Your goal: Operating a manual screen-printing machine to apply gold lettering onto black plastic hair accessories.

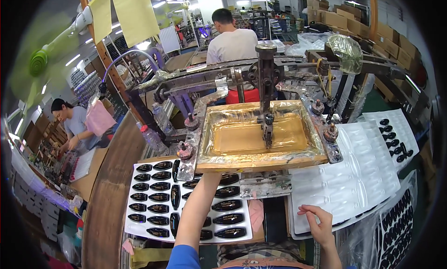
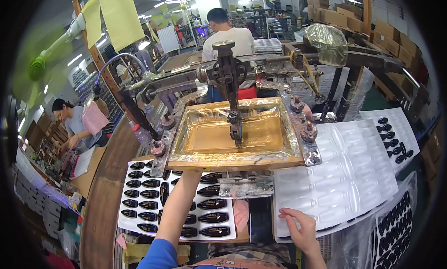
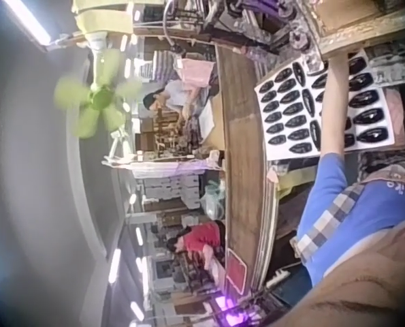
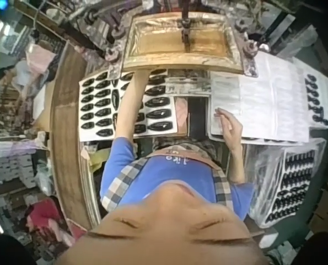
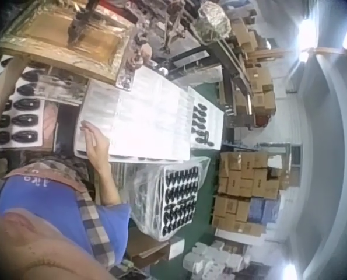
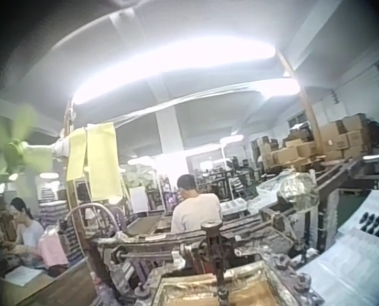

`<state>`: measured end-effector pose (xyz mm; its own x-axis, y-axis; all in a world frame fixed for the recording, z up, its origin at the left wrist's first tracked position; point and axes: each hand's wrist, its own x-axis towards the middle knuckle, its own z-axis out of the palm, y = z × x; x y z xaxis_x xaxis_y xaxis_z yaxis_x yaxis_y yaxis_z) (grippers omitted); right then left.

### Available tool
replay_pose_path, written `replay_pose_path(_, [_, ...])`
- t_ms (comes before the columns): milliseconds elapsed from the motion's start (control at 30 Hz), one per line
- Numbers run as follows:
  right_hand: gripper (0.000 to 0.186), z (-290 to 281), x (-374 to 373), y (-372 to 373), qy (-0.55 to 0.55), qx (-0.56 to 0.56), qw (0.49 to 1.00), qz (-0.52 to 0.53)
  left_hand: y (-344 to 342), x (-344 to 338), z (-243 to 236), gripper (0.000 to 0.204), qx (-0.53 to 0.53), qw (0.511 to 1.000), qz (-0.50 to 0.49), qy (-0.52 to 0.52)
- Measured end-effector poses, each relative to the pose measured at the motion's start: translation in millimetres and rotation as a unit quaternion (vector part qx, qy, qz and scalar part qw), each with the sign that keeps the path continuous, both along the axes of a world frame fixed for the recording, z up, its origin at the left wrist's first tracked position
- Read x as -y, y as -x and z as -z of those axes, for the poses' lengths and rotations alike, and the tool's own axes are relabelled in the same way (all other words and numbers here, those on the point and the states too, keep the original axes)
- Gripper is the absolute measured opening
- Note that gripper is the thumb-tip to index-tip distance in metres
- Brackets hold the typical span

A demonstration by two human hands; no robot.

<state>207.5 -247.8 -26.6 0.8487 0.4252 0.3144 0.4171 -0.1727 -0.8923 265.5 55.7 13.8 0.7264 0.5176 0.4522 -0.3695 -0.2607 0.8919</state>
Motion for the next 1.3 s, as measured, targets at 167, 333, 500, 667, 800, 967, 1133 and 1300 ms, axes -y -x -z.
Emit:
replay_pose_path(167, [0.024, -6.5, -12.7, 4.0, -0.015, 0.023, 0.999, -0.022, 20.3, 6.2, 10.3, 0.02, 0.019, 0.993, -0.047, 0.103])
replay_pose_path(333, [0.047, -15.9, -67.3, 17.6, -0.121, -0.036, 0.989, -0.082, 107.5, 21.3, 27.8, 0.02, -0.039, 0.966, -0.002, 0.254])
replay_pose_path(500, [0.052, 2.5, -76.7, 41.7, -0.128, 0.009, 0.981, -0.148, 169.4, 61.2, 42.6, 0.016, 0.076, 0.962, -0.098, 0.244])
replay_pose_path(667, [0.038, -3.4, -75.9, 48.4, -0.121, -0.007, 0.98, -0.156, 203.8, 76.7, 56.1, 0.015, 0.098, 0.977, -0.11, 0.157])
replay_pose_path(800, [0.04, -1.9, -77.1, 53.0, -0.131, -0.043, 0.978, -0.156, 216.9, 85.6, 59.3, 0.016, 0.111, 0.98, -0.108, 0.129])
replay_pose_path(967, [0.04, -1.9, -77.9, 56.4, -0.127, -0.034, 0.979, -0.157, 221.3, 86.7, 60.8, 0.017, 0.123, 0.981, -0.097, 0.117])
replay_pose_path(1133, [0.039, -2.3, -80.3, 57.6, -0.123, -0.04, 0.979, -0.156, 221.4, 86.5, 61.3, 0.017, 0.125, 0.98, -0.107, 0.115])
replay_pose_path(1300, [0.038, -1.1, -84.3, 57.2, -0.12, -0.04, 0.98, -0.155, 221.7, 83.9, 63.3, 0.017, 0.126, 0.98, -0.111, 0.111])
